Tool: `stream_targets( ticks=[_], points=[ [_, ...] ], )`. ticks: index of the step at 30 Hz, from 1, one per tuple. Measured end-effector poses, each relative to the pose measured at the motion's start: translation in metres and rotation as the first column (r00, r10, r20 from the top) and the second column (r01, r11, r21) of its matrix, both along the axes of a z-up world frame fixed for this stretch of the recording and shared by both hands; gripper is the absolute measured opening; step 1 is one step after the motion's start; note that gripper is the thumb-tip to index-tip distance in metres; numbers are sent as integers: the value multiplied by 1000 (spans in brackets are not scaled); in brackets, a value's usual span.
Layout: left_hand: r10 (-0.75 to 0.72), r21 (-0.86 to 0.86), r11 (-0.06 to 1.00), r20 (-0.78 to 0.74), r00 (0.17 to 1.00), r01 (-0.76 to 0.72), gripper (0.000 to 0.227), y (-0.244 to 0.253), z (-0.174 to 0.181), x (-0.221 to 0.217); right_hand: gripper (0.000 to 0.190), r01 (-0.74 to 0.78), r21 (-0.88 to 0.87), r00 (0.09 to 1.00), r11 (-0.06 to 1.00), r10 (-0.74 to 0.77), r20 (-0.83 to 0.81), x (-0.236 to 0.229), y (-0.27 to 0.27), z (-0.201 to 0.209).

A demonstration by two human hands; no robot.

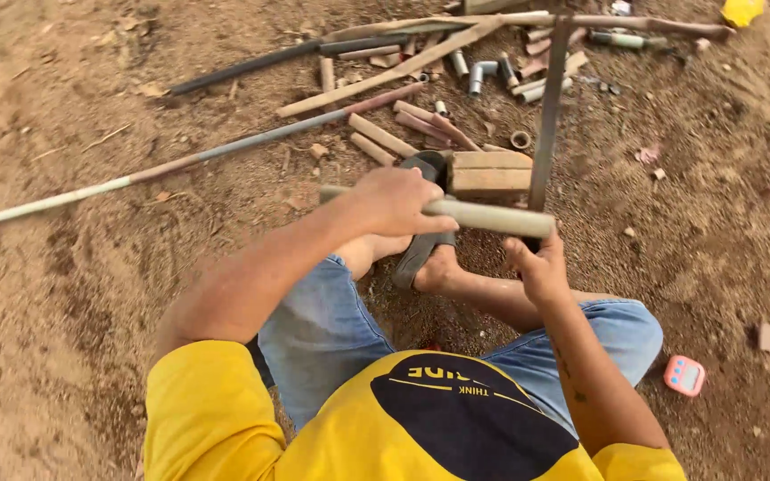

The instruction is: A person sits on the ground and uses a hacksaw blade to shave and scrape a wooden stick.

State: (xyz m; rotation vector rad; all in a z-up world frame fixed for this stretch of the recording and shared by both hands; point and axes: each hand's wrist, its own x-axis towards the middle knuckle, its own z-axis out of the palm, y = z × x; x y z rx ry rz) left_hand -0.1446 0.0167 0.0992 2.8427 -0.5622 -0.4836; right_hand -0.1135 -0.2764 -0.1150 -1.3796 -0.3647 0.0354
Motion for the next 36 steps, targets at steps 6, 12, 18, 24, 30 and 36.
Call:
stream_targets(
  ticks=[6,12,18,24,30,36],
  points=[
    [1,-22,1000,102,995,1,71,16,-31,-40,48,-432,302,887,850,461,-28,-29,11,-6],
    [-51,-78,992,483,874,101,51,-6,-68,-74,56,-303,393,939,868,343,-34,-35,20,3],
    [150,-114,769,989,-5,629,14,-33,63,-152,31,46,467,983,883,43,-179,-42,-13,-3],
    [55,-156,427,988,147,891,16,-31,60,-144,28,428,378,867,821,-256,-427,-58,-49,-8],
    [5,-279,55,960,279,959,21,-42,46,-138,26,518,406,825,753,-313,-471,-80,-42,6],
    [-15,-312,-138,949,313,940,28,-1,40,-132,39,514,413,818,752,-285,-499,-63,-55,-27]
  ],
)
